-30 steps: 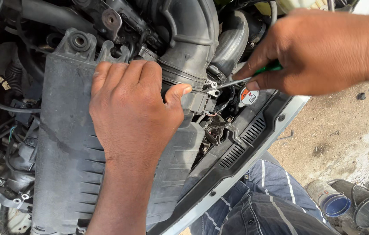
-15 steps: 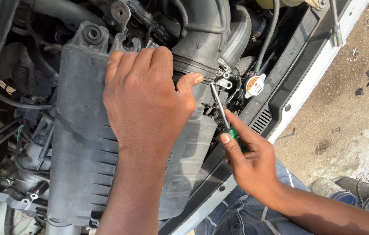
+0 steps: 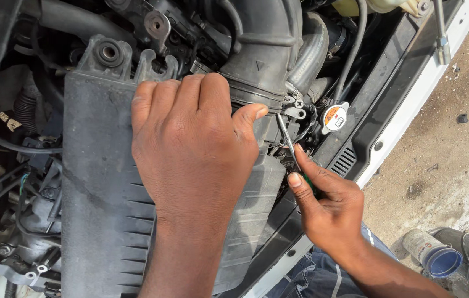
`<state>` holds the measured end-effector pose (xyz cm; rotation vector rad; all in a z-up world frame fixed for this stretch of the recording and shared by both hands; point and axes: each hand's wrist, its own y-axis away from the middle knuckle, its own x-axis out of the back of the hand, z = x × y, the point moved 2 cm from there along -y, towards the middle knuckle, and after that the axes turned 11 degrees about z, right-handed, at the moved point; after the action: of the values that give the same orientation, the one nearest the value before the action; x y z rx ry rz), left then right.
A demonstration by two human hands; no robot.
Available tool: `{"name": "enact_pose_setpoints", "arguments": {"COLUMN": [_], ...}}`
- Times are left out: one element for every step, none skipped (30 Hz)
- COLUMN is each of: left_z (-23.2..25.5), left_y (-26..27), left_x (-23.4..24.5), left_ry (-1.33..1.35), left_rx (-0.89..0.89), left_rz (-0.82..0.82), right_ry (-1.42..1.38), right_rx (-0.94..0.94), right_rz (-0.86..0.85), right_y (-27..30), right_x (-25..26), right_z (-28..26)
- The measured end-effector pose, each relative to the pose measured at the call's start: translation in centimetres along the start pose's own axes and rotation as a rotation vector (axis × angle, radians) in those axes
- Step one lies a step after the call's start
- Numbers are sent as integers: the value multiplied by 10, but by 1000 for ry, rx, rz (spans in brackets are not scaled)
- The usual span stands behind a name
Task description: The person uses a T-handle socket wrench to loosen and remove bolts from the air intake assembly of a car engine, then uses a screwdriver to loosen a hose clamp and detach the intake pipe.
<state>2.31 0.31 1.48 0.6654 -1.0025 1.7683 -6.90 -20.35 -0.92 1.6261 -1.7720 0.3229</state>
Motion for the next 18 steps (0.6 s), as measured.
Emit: {"name": "enact_pose_setpoints", "arguments": {"left_z": [0, 1, 2, 3, 4, 6, 6, 5, 5, 5, 4, 4, 5, 7, 7, 8, 9, 10], "left_y": [0, 1, 0, 0, -1, -1, -1, -1, 0, 2, 2, 1, 3, 3, 3, 2, 2, 3], "left_x": [0, 0, 1, 3, 3, 4, 5, 3, 2, 1, 1, 2, 3, 3, 2, 2, 1, 0], "left_ry": [1, 10, 12, 15, 19, 23, 24, 23, 22, 21, 27, 32, 38, 43, 43, 42, 57, 72], "left_rx": [5, 9, 12, 14, 12, 11, 16, 7, 6, 5, 3, 2, 5, 6, 0, -5, -8, -11], "left_rz": [-8, -6, 1, 8, 15, 22, 21, 16, 7, -2, -5, -8, -18, -13, -4, 4, 1, -3], "right_ry": [-38, -77, -121, -194, -271, -348, -418, -487, -550, -551, -562, -573, -681, -789, -906, -1010, -1108, -1205], "right_rx": [-108, -216, -319, -320, -314, -308, -327, -346, -370, -422, -464, -507, -567, -625, -680, -733, -786, -838], "right_rz": [21, 42, 58, 80, 114, 146, 157, 168, 175, 172, 178, 184, 156, 126, 93, 28, -34, -99], "right_y": [1, 5, 9, 16, 23, 24, 23, 21, 23, 25, 25, 23, 23, 23, 22, 22, 23, 24], "right_x": [0, -1, -4, -9, -19, -26, -29, -32, -32, -30, -29, -29, -29, -27, -28, -27, -22, -17], "right_z": [3, 6, 8, 6, 5, 6, 9, 13, 16, 18, 21, 24, 27, 31, 34, 37, 40, 43]}}
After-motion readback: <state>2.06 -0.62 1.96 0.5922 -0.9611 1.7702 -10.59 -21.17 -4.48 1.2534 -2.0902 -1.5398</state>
